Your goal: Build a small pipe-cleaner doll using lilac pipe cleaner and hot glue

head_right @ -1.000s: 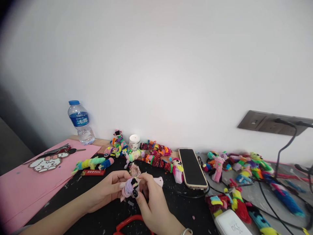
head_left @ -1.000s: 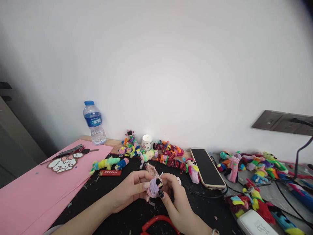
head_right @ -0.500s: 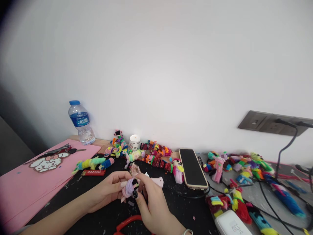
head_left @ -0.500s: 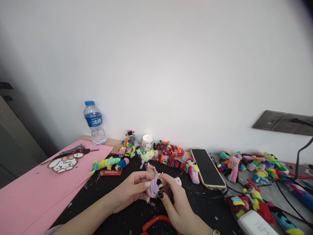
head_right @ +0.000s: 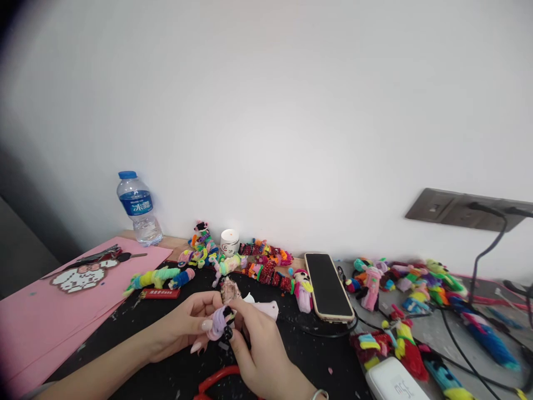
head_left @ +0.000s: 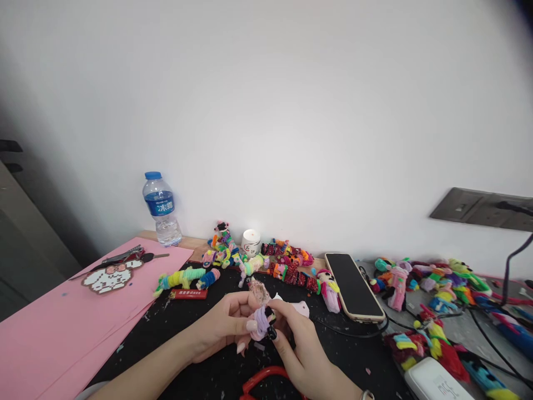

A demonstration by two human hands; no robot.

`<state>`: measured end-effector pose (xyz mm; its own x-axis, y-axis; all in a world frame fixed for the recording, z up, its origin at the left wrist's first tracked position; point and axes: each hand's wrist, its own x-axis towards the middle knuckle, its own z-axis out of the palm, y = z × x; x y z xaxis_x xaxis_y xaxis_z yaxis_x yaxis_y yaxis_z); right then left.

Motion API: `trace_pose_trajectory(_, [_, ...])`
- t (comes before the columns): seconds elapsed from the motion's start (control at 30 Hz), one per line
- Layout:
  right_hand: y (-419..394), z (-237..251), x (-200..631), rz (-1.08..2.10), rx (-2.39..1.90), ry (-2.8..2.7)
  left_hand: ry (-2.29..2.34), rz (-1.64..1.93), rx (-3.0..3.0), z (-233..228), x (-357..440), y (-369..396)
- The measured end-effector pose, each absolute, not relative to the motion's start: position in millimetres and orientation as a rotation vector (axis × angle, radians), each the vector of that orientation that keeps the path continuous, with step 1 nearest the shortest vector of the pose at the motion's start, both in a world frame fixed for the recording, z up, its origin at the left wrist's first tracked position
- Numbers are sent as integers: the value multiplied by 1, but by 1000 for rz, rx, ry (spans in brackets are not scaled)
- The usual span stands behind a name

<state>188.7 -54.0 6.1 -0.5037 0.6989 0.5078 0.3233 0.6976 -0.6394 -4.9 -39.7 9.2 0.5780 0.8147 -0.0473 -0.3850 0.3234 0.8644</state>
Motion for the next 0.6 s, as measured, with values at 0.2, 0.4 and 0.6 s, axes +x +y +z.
trace_pose_trajectory(0.2, [-54, 7, 188, 598, -792, -2130, 546, 805, 944, 10, -5, -40])
trace_pose_trajectory(0.4, [-54, 8, 187, 609, -799, -2133, 542, 784, 931, 10, -5, -41])
trace_pose_trajectory(0.6, [-54, 6, 187, 657, -806, -2129, 533, 792, 928, 9, -6, -41])
